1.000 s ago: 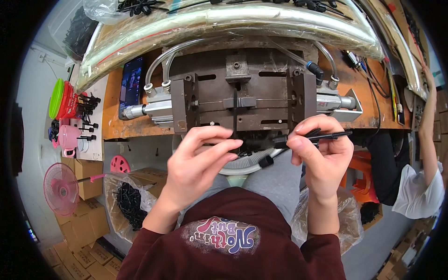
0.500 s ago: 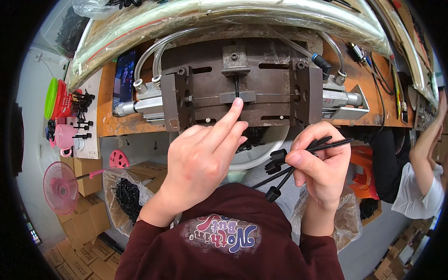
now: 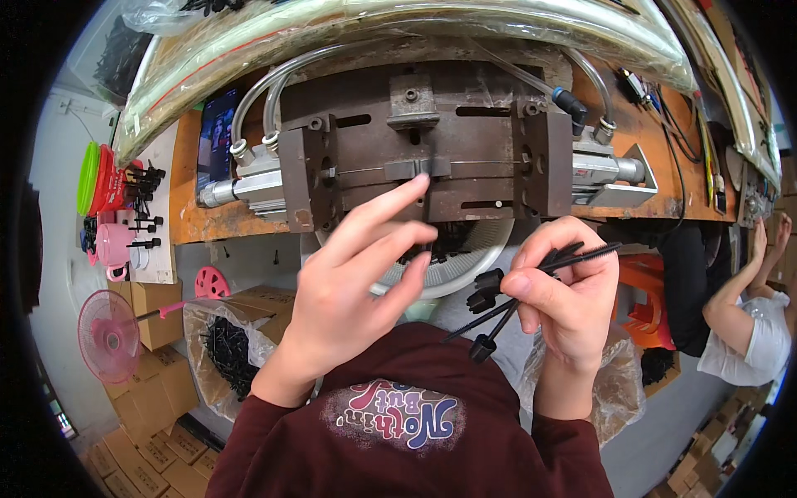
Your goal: Insert small electronic components into a pneumatic assembly jig and press buttons to trigger the mechanism.
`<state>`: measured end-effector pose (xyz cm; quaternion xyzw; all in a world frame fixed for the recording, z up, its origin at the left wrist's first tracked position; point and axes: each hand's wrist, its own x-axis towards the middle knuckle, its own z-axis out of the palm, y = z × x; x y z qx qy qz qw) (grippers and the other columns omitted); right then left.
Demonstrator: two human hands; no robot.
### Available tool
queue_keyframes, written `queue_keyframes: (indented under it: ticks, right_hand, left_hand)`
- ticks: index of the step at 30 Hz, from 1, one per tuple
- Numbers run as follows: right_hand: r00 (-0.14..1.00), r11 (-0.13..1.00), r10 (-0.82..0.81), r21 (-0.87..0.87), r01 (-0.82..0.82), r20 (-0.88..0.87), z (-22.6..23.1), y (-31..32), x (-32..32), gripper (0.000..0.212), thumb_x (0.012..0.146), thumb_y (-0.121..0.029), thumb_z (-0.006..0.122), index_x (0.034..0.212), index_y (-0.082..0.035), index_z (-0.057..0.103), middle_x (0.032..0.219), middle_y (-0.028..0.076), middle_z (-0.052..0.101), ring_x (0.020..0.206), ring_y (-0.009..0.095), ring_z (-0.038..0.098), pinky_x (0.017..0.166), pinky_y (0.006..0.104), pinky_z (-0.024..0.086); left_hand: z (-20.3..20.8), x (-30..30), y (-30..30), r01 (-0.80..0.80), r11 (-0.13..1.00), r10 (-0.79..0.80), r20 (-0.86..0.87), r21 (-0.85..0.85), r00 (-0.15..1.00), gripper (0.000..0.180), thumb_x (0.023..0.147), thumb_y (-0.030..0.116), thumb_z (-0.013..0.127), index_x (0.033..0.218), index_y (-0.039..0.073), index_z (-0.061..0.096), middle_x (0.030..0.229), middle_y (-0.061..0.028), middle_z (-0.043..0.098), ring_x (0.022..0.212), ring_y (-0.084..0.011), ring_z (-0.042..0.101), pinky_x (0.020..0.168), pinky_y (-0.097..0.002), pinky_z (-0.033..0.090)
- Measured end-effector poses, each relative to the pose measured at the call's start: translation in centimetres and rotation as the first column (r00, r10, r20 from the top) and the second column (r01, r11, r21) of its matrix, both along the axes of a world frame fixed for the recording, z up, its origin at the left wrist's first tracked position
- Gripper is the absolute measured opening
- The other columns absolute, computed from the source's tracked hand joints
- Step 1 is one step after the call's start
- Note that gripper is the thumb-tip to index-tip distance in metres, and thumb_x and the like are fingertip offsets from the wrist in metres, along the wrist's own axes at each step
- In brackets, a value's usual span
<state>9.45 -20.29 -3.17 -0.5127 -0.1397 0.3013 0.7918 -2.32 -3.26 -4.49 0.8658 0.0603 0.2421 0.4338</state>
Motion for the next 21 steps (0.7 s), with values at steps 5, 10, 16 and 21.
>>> queue_keyframes:
  ticks: [5,10,16,21]
  right_hand:
    - [0.994,0.996,0.078,-0.027,-0.08,-0.079,0.1,0.8,0.0,0.017,0.075,0.011,0.071,0.082,0.003,0.057,0.068,0.01,0.062,0.043,0.007,0.052,0.037,0.0178,0.038]
    - [0.954,0.981,0.195,0.042,-0.19,-0.227,-0.1,1.5,-0.7,0.017,0.075,0.011,0.071,0.082,0.003,0.058,0.071,0.011,0.064,0.043,0.008,0.053,0.036,0.0182,0.04]
    - [0.881,0.949,0.314,0.146,-0.279,-0.354,-0.4,1.7,-0.8,0.016,0.076,0.01,0.071,0.083,0.003,0.059,0.072,0.013,0.065,0.041,0.009,0.053,0.035,0.0182,0.039]
    - [0.864,0.927,0.372,0.182,-0.328,-0.338,-0.9,1.8,-1.3,0.015,0.076,0.008,0.071,0.087,0.004,0.061,0.074,0.013,0.067,0.042,0.008,0.054,0.035,0.0173,0.039]
  left_hand:
    - [0.9,-1.6,-0.7,0.029,0.577,-0.049,0.001,-0.816,0.999,0.026,0.077,-0.014,0.063,0.102,-0.005,0.058,0.114,-0.0181,0.059,0.092,-0.0197,0.064,0.076,-0.0267,0.057]
    - [1.6,-2.0,0.3,0.195,0.706,-0.196,0.077,-0.68,0.978,0.028,0.077,-0.008,0.063,0.105,-0.003,0.061,0.107,-0.0149,0.06,0.076,-0.0112,0.054,0.062,-0.0201,0.046]
    - [1.4,-1.7,0.6,0.227,0.959,-0.203,0.15,-0.171,0.968,0.039,0.063,0.011,0.088,0.099,0.005,0.071,0.096,-0.0089,0.072,0.07,-0.0097,0.061,0.046,-0.0192,0.037]
    - [1.8,-2.1,0.3,0.217,0.952,-0.191,0.136,-0.215,0.972,0.039,0.062,0.015,0.088,0.098,0.007,0.073,0.09,-0.0066,0.071,0.068,-0.0104,0.063,0.048,-0.0207,0.04]
